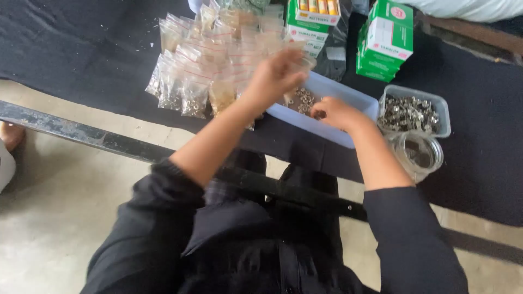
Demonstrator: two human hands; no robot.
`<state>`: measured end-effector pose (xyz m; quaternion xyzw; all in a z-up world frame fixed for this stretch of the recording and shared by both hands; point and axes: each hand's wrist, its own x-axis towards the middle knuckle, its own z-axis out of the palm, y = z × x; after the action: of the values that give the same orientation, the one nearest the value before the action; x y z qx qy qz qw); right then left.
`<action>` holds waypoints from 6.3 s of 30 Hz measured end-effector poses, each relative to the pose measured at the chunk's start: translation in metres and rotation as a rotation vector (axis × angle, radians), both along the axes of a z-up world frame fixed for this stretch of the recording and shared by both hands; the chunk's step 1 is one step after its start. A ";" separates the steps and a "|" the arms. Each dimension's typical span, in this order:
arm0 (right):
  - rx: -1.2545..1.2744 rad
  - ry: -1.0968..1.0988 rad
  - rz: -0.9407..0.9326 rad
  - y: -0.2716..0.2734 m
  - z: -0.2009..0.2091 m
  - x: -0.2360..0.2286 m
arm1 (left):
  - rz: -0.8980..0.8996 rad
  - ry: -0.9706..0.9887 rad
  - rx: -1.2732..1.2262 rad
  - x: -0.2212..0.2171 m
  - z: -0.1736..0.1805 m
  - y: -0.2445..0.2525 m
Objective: The person sits at a table and repeatedly picks small metal washers from a blue tray, places them into small clear plastic bags, and sets the filled bags aside. The process is repeated multiple times with consistent hand motions.
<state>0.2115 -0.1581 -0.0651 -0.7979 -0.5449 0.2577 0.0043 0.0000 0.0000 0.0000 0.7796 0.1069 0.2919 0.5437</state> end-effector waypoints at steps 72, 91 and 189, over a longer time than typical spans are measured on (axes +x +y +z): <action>0.761 1.299 -0.913 -0.026 -0.003 0.045 | 0.020 0.237 0.550 0.066 -0.088 -0.004; 0.771 0.684 -0.537 0.018 0.024 0.007 | 0.042 0.209 0.565 0.069 -0.096 -0.003; 0.532 0.658 -0.646 -0.006 -0.014 0.012 | -0.091 -0.089 -0.345 0.060 -0.056 0.011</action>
<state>0.2239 -0.1641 -0.0795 -0.7734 -0.2876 0.3331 0.4563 0.0601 0.0107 -0.0562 0.6651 0.0959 0.2784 0.6862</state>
